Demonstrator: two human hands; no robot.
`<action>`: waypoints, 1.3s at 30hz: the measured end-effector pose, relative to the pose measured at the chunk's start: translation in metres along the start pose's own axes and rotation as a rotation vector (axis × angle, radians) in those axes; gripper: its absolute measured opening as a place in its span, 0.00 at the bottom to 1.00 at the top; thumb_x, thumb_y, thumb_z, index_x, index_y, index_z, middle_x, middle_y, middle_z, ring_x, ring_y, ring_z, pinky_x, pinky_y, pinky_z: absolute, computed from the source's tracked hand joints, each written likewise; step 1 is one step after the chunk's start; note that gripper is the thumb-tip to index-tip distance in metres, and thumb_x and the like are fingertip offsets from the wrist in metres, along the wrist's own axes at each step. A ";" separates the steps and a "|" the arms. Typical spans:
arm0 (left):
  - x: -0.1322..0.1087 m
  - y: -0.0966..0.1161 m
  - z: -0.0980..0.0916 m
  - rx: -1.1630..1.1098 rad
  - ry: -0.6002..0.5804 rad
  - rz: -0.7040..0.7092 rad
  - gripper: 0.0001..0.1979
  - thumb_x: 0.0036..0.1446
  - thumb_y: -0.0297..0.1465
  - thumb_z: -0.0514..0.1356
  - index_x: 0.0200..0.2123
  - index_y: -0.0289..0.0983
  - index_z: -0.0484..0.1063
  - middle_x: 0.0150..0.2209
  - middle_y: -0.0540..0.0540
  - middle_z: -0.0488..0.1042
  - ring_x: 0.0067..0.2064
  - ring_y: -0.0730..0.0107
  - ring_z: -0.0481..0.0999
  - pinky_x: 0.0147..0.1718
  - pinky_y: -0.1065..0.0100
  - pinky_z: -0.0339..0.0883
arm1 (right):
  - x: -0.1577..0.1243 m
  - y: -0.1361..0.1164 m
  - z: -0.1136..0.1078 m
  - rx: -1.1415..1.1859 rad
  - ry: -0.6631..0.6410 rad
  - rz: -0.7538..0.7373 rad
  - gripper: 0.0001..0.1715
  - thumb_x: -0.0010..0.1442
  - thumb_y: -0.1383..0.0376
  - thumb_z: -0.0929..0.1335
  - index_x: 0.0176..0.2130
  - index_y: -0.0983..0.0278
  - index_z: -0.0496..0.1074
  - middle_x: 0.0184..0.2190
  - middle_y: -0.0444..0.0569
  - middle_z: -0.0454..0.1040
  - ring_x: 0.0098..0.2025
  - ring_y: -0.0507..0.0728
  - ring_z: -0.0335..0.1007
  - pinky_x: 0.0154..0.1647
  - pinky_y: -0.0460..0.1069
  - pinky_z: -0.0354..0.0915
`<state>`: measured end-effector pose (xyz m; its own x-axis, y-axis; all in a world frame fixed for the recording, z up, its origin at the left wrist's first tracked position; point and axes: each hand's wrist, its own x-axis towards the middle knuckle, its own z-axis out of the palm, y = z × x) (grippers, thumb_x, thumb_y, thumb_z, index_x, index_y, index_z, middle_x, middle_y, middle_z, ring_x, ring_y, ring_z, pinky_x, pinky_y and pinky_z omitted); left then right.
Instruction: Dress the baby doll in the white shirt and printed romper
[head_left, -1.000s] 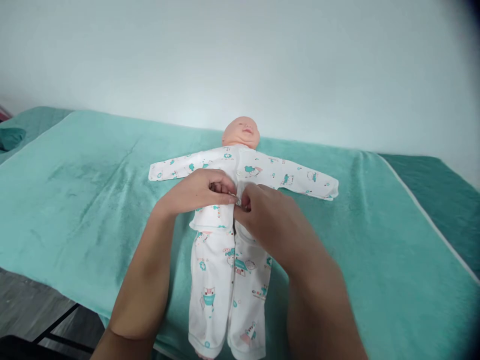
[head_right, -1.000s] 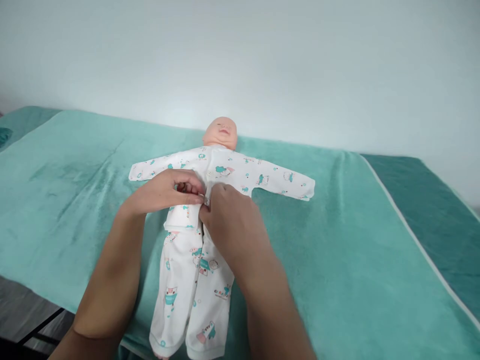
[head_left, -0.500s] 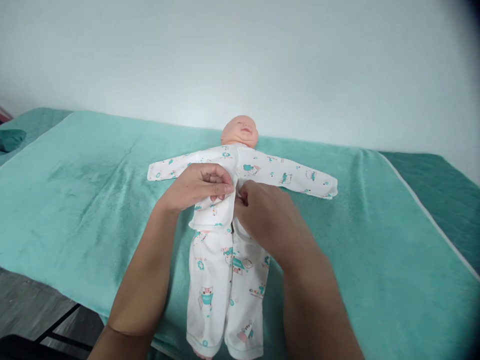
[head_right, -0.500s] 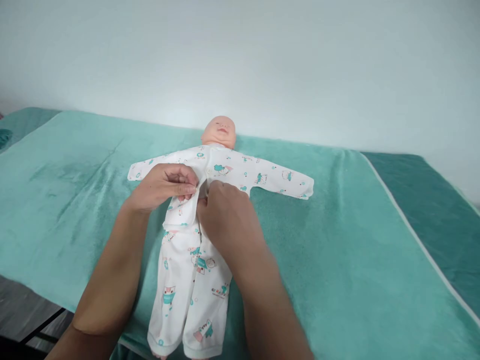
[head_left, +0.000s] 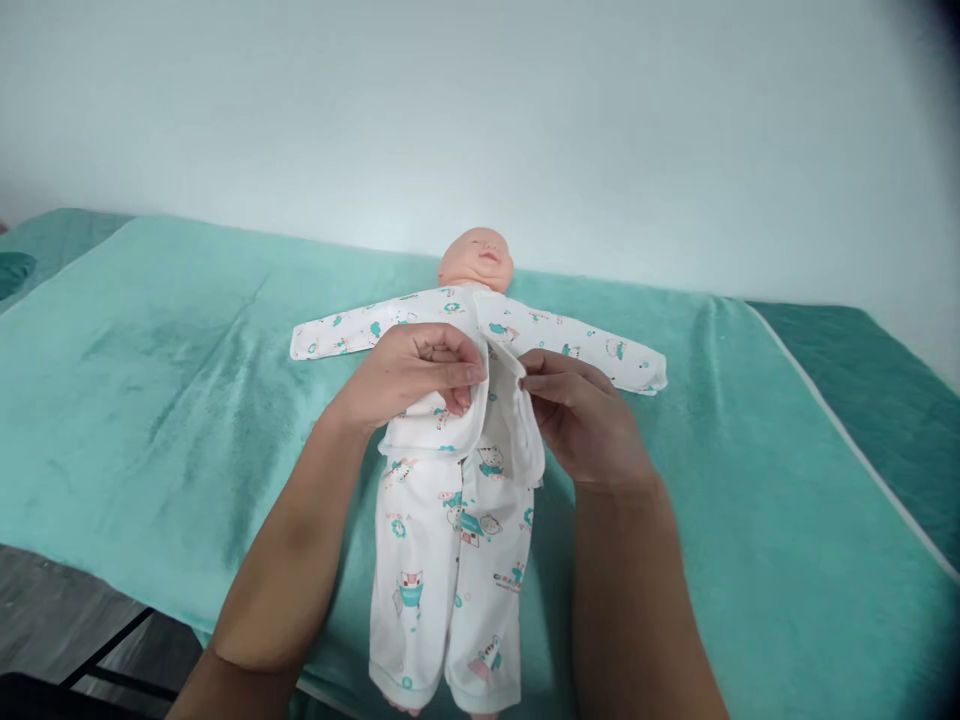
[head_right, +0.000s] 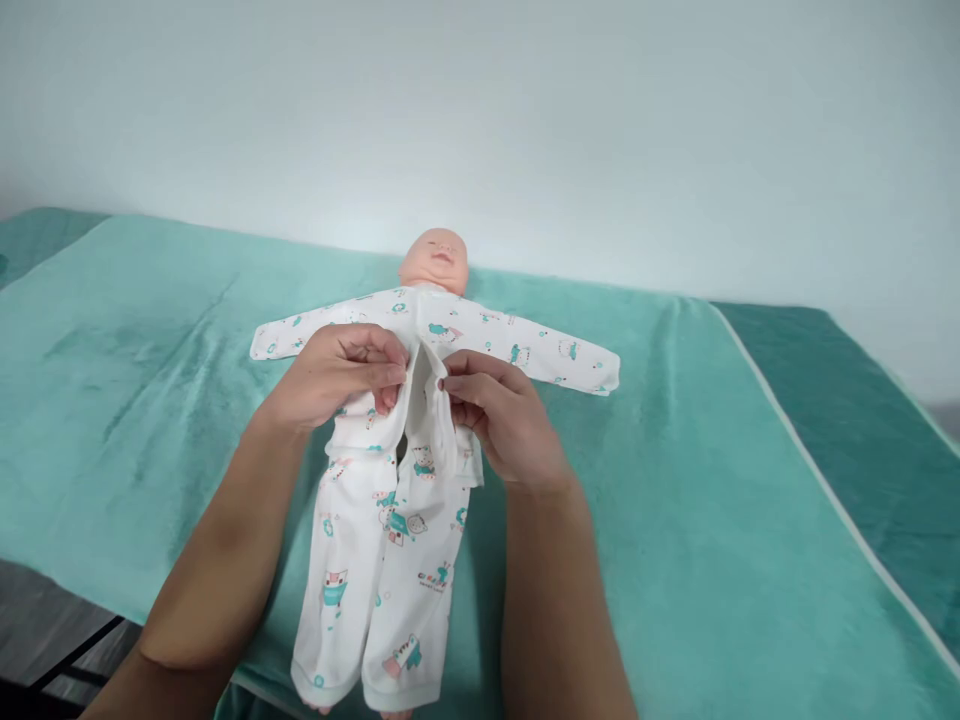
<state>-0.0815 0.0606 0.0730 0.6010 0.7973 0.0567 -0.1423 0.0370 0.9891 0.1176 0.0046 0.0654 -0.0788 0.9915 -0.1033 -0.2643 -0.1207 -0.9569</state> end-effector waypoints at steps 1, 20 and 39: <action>0.000 0.000 0.002 0.007 0.004 0.004 0.14 0.54 0.38 0.74 0.34 0.34 0.76 0.24 0.49 0.78 0.25 0.75 0.77 0.26 0.73 0.74 | -0.001 0.001 0.002 0.002 0.005 -0.006 0.03 0.50 0.65 0.72 0.26 0.62 0.77 0.23 0.42 0.69 0.24 0.48 0.63 0.25 0.45 0.60; -0.010 0.013 -0.006 0.442 -0.072 -0.120 0.09 0.61 0.37 0.66 0.34 0.37 0.76 0.22 0.52 0.74 0.23 0.76 0.74 0.22 0.75 0.66 | -0.003 0.002 0.008 -0.223 -0.044 -0.012 0.08 0.59 0.61 0.72 0.29 0.62 0.75 0.19 0.40 0.71 0.20 0.49 0.66 0.21 0.44 0.61; -0.006 0.005 -0.005 0.090 -0.066 -0.075 0.16 0.55 0.39 0.73 0.34 0.33 0.75 0.26 0.48 0.80 0.28 0.72 0.81 0.29 0.70 0.77 | -0.005 -0.003 0.012 -0.303 -0.103 -0.045 0.20 0.62 0.48 0.73 0.30 0.62 0.75 0.22 0.44 0.75 0.24 0.50 0.71 0.25 0.46 0.68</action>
<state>-0.0899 0.0594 0.0771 0.6578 0.7531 -0.0120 -0.0258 0.0385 0.9989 0.1071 -0.0008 0.0726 -0.1749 0.9835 -0.0462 0.0269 -0.0421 -0.9987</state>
